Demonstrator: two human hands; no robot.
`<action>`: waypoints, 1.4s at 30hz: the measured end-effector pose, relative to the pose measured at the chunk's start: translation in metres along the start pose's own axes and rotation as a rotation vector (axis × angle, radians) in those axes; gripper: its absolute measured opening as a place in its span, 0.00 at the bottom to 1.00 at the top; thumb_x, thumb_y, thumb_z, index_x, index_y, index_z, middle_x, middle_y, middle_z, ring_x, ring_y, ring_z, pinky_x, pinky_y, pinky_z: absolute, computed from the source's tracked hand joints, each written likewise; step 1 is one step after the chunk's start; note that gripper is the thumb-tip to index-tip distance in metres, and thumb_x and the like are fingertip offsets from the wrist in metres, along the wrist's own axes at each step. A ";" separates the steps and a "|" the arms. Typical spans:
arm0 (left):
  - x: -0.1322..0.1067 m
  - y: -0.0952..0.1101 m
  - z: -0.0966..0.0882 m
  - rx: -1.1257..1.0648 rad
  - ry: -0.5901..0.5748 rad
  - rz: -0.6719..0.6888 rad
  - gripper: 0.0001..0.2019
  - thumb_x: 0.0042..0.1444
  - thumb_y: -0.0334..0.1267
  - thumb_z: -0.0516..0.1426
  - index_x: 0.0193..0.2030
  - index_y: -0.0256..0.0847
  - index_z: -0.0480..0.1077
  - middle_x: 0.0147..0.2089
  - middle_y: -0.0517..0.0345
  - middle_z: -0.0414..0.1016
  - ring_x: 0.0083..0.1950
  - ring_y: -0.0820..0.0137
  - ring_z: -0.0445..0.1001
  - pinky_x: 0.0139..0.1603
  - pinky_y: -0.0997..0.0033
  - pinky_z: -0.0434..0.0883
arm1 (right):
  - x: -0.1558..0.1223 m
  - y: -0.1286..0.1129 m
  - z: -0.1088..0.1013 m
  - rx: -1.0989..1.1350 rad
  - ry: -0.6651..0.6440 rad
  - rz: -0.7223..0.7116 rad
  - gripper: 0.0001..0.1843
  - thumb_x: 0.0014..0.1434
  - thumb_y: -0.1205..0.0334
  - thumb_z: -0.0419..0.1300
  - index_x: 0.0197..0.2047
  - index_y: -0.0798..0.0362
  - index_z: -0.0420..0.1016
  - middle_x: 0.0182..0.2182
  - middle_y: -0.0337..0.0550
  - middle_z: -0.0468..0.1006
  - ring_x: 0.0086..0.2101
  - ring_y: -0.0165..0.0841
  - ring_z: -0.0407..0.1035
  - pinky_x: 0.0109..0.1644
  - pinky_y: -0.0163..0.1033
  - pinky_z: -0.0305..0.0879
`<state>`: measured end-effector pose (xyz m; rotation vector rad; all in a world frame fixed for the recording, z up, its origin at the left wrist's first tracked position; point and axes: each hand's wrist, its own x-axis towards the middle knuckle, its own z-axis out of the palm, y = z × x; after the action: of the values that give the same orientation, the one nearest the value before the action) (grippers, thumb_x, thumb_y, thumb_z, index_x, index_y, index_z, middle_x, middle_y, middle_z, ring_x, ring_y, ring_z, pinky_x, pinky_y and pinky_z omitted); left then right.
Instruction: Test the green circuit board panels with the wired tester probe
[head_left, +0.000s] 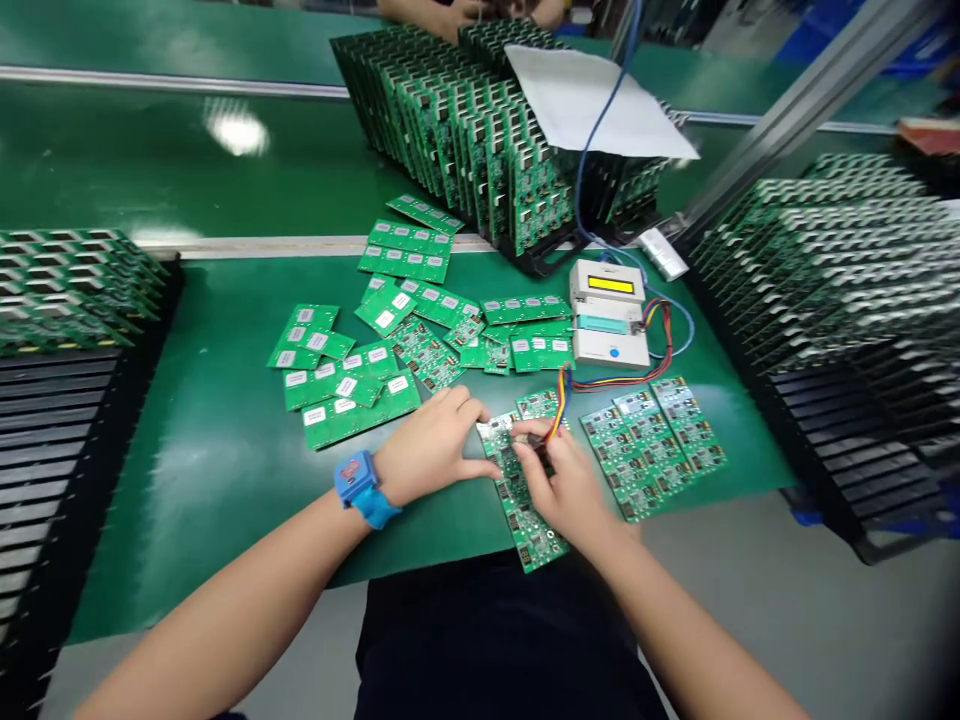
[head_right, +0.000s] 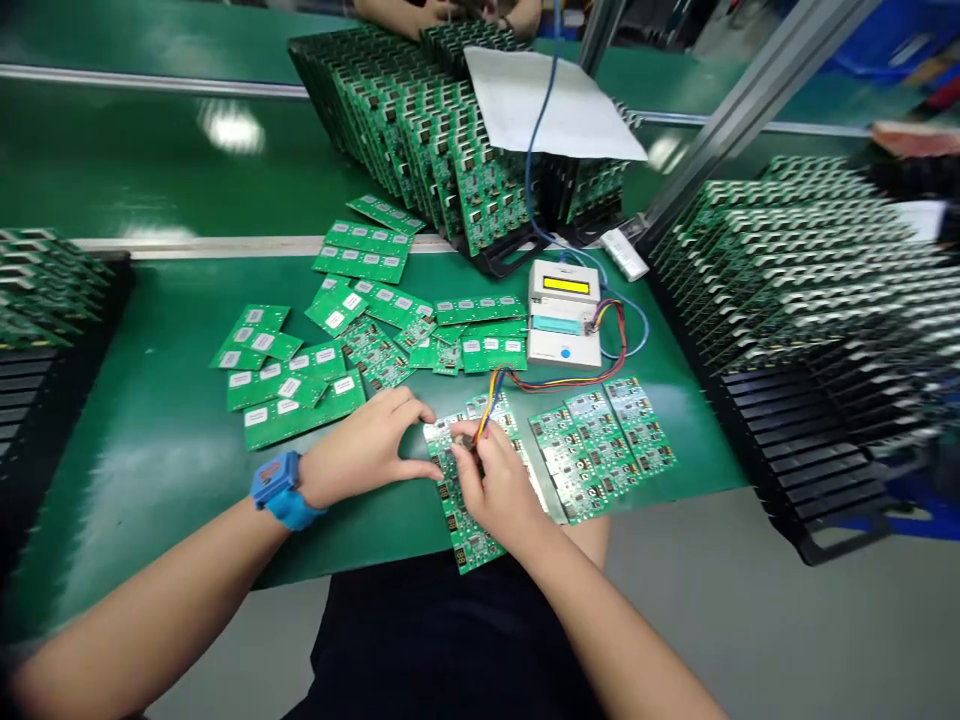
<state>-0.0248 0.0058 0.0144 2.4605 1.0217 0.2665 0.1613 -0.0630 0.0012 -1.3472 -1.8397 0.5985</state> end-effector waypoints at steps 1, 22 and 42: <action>0.000 0.000 0.000 -0.003 0.001 0.002 0.28 0.45 0.59 0.61 0.43 0.37 0.64 0.42 0.51 0.65 0.44 0.60 0.65 0.46 0.59 0.66 | 0.000 0.001 0.000 0.006 -0.002 0.003 0.10 0.63 0.68 0.50 0.47 0.49 0.63 0.41 0.46 0.72 0.43 0.37 0.68 0.47 0.45 0.67; 0.000 0.002 0.000 0.027 -0.005 -0.015 0.30 0.44 0.59 0.62 0.44 0.36 0.65 0.42 0.52 0.65 0.44 0.61 0.66 0.47 0.62 0.66 | -0.006 0.003 -0.002 0.118 0.016 0.147 0.12 0.64 0.63 0.51 0.50 0.49 0.65 0.41 0.46 0.73 0.41 0.37 0.70 0.45 0.46 0.69; 0.000 0.002 -0.001 0.015 -0.004 -0.009 0.28 0.45 0.58 0.61 0.42 0.37 0.64 0.41 0.52 0.65 0.44 0.60 0.66 0.46 0.60 0.66 | 0.001 0.001 0.001 0.020 0.049 0.021 0.10 0.62 0.68 0.52 0.47 0.50 0.65 0.41 0.46 0.73 0.41 0.35 0.69 0.44 0.41 0.68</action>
<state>-0.0234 0.0051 0.0158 2.4686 1.0359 0.2516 0.1607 -0.0619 -0.0003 -1.3583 -1.7774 0.5884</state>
